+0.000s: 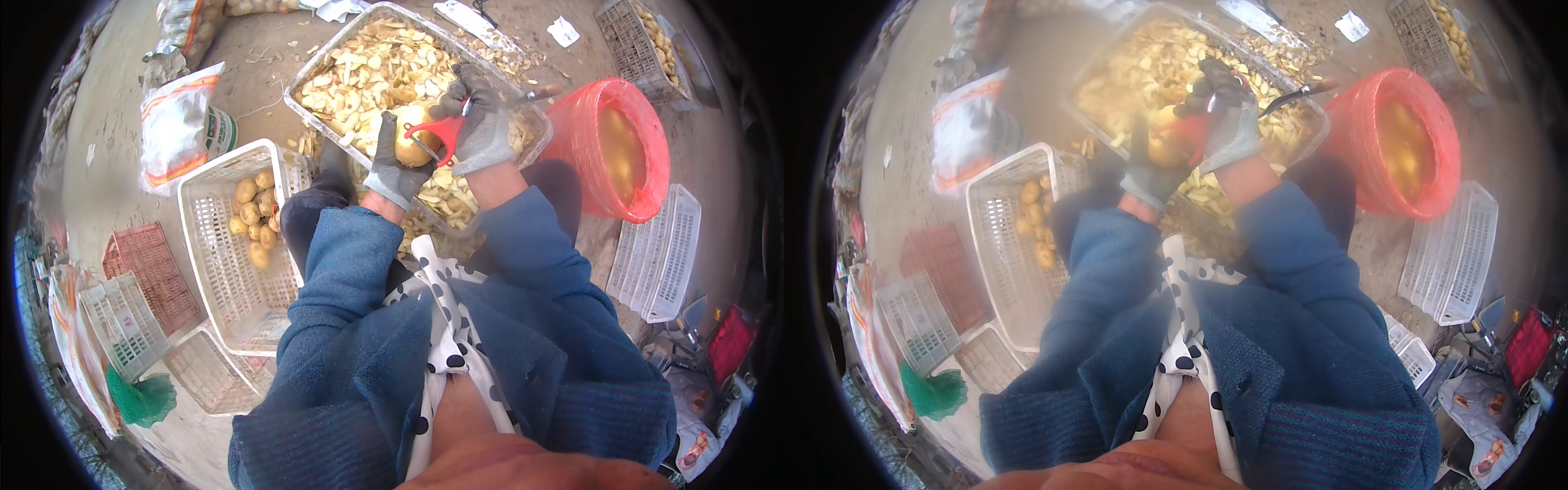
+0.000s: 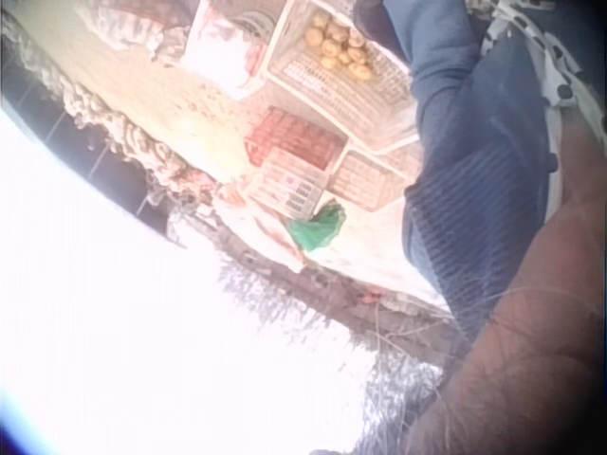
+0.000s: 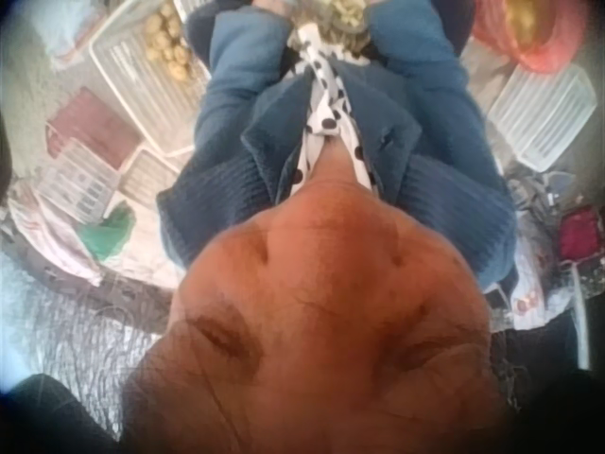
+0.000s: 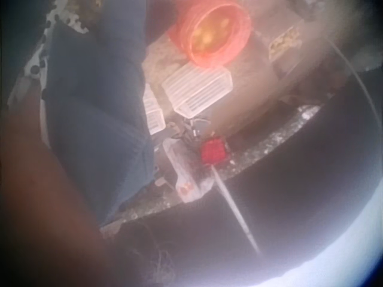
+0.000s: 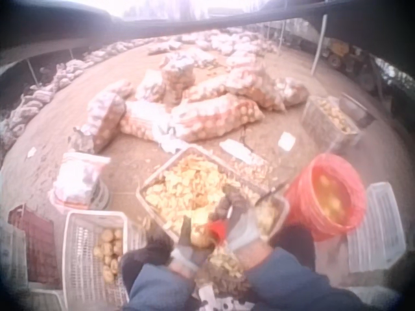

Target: The person peels potatoes using a red peeler, placing the peeled potatoes into a red bucket and the peels into a metal tray. The person repeatedly picks up potatoes from a white basket, peels them, and transfers them to the bucket.

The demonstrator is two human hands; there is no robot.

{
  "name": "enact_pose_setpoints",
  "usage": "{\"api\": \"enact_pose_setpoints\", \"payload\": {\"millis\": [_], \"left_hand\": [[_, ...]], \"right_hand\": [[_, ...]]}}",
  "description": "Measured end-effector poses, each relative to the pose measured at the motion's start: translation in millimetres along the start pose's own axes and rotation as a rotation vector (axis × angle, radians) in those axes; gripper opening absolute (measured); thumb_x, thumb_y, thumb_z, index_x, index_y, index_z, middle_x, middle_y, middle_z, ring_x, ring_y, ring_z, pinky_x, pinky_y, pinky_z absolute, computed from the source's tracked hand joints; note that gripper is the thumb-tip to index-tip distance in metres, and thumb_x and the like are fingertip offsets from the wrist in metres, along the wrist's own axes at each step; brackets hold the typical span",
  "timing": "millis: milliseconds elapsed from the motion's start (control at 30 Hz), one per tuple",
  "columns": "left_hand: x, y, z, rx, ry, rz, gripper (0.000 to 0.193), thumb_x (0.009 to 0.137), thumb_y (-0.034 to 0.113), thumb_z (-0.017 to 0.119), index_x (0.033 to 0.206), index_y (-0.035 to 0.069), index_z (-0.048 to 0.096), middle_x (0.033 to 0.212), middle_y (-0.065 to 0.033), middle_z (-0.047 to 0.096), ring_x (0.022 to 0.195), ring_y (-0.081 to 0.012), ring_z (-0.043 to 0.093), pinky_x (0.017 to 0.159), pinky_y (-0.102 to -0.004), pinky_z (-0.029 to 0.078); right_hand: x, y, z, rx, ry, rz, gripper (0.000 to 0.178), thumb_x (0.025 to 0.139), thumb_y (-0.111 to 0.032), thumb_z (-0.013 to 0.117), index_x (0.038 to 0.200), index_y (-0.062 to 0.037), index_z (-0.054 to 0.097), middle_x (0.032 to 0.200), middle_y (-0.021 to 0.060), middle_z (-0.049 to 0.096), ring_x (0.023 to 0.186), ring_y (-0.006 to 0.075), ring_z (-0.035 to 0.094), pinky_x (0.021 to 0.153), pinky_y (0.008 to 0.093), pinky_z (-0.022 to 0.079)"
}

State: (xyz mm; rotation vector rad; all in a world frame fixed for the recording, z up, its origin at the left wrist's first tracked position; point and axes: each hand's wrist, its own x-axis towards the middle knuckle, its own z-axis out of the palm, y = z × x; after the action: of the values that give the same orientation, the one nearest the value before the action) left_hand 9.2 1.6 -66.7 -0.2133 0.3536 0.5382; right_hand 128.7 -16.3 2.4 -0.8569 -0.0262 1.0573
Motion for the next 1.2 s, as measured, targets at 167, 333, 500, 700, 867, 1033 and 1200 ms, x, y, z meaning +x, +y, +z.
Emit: {"api": "enact_pose_setpoints", "payload": {"millis": [167,333,500,700,867,1033,1200], "left_hand": [[4.4,1.3,-22.0,0.288,-0.156,0.1,0.057,0.079,0.044,0.054,0.121,0.008,0.041,0.113,-0.0116,0.049,0.104,-0.0252,0.05,0.075,-0.0369,0.047],[-15.4,0.9,-7.9,0.296,-0.216,0.036,0.058,0.078,0.035,0.057,0.125,0.007,0.038,0.119,-0.0134,0.047,0.105,-0.0292,0.05,0.081,-0.0414,0.045],[16.8,5.7,-40.4,0.343,-0.094,0.081,0.057,0.085,0.04,0.045,0.128,0.004,0.033,0.123,-0.0106,0.044,0.109,-0.0239,0.044,0.092,-0.0349,0.036],[0.9,4.5,-29.6,0.764,-0.167,0.206,0.052,0.083,0.026,0.05,0.127,0.002,0.035,0.119,-0.0135,0.047,0.101,-0.0274,0.051,0.087,-0.037,0.043],[-23.1,-5.6,14.0,0.26,-0.209,0.189,0.054,0.072,0.017,0.062,0.119,0.002,0.041,0.107,-0.0141,0.053,0.097,-0.0291,0.055,0.082,-0.0475,0.048],[-4.5,5.9,-4.1,0.15,-0.038,0.164,0.045,0.089,0.035,0.039,0.118,0.0,0.042,0.113,-0.0147,0.047,0.106,-0.0264,0.045,0.091,-0.0417,0.037],[10.5,9.1,-18.7,0.029,-0.033,0.101,0.039,0.087,0.03,0.044,0.113,0.001,0.046,0.109,-0.0122,0.048,0.1,-0.0216,0.047,0.087,-0.0349,0.039]], "right_hand": [[34.5,5.4,-11.1,0.037,0.203,0.009,0.011,0.084,-0.017,0.053,0.082,-0.0073,0.047,0.058,-0.0008,0.04,0.044,0.011,0.037,0.048,0.0312,0.04],[64.3,-12.2,-34.6,-0.105,0.468,-0.079,0.016,0.084,-0.019,0.052,0.091,-0.0055,0.046,0.06,0.0011,0.043,0.045,0.0131,0.04,0.05,0.0337,0.043],[15.3,-11.5,-3.0,-0.068,0.245,-0.015,0.019,0.083,-0.017,0.053,0.096,-0.0034,0.049,0.061,0.0017,0.044,0.045,0.0145,0.041,0.05,0.0341,0.043],[38.8,-1.4,-6.4,-0.002,0.242,0.151,0.014,0.08,-0.018,0.057,0.076,-0.0087,0.047,0.057,0.0008,0.044,0.046,0.0136,0.044,0.046,0.0307,0.043],[70.8,-4.8,-27.8,-0.066,0.34,-0.068,0.013,0.082,-0.019,0.055,0.08,-0.0083,0.048,0.057,0.0,0.043,0.046,0.0138,0.043,0.046,0.0313,0.045],[42.7,-3.4,-23.4,0.096,0.261,-0.087,0.019,0.075,-0.016,0.062,0.085,-0.004,0.051,0.07,0.0044,0.047,0.058,0.0189,0.047,0.053,0.0347,0.045],[14.1,23.7,-11.7,-0.007,0.021,0.098,0.014,0.08,-0.02,0.057,0.083,-0.0079,0.051,0.064,0.0013,0.044,0.053,0.0159,0.043,0.052,0.0329,0.043]]}}
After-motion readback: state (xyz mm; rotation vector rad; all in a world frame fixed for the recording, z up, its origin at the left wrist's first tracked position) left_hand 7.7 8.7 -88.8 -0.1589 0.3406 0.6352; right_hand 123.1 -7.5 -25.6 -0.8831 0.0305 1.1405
